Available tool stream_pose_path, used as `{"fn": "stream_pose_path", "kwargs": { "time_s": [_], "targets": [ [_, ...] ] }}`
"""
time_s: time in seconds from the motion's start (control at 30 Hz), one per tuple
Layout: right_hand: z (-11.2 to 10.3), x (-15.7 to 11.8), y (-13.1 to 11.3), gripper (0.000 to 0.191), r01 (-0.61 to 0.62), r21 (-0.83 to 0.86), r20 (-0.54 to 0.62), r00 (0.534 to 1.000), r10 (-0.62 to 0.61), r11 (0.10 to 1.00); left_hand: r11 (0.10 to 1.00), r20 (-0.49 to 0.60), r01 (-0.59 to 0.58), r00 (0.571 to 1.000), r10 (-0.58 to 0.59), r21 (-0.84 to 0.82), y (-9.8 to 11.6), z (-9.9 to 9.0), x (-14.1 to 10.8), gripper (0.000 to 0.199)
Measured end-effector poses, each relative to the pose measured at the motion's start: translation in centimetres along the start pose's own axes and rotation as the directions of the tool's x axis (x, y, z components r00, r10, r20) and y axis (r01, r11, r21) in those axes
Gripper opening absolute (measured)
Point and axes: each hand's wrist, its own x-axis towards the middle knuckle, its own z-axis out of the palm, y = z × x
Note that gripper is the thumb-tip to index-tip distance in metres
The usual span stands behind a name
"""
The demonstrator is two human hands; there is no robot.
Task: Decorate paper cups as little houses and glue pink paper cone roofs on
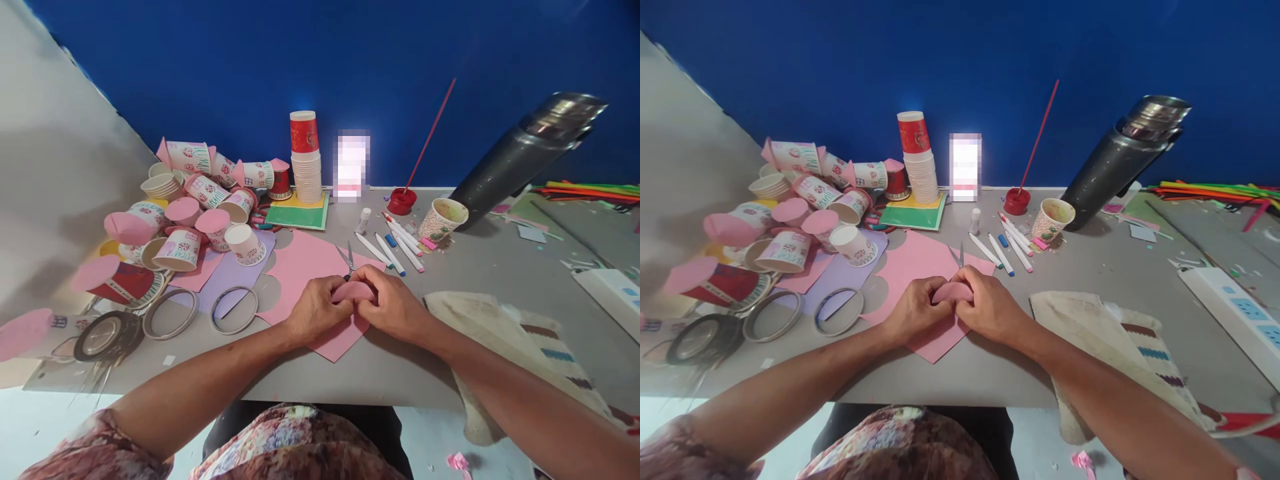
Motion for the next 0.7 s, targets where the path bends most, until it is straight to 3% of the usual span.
{"fn": "stream_pose_path", "kwargs": {
  "time_s": [0.23, 0.33, 0.43, 0.57, 0.7],
  "targets": [
    [-0.2, -0.2, 0.0, 0.026, 0.019, 0.01, -0.026, 0.999, -0.018, 1.0, 1.0, -0.008, 0.0, 1.0, 0.0, -0.014, -0.4, 0.2, 0.1, 0.018],
    [-0.7, -0.2, 0.2, 0.026, -0.001, 0.077, -0.157, 0.988, 0.013, 0.997, 0.996, -0.052, 0.04, 0.998, -0.044, -0.083, -0.2, -0.1, 0.1, 0.02],
    [-1.1, -0.1, 0.4, 0.017, -0.014, 0.033, -0.271, 0.962, 0.022, 0.999, 0.985, -0.068, 0.077, 0.994, -0.089, -0.156, -0.1, -0.4, 0.2, 0.023],
    [-0.9, 0.3, 0.7, 0.007, 0.057, -0.085, -0.247, 0.966, -0.076, 0.995, 0.98, -0.076, 0.072, 0.993, -0.087, -0.184, -0.2, -0.6, 0.2, 0.027],
    [-0.8, 0.4, 0.9, 0.009, 0.001, -0.06, -0.289, 0.957, -0.018, 0.998, 0.976, -0.047, 0.064, 0.996, -0.075, -0.207, -0.3, -0.7, 0.2, 0.027]
  ]
}}
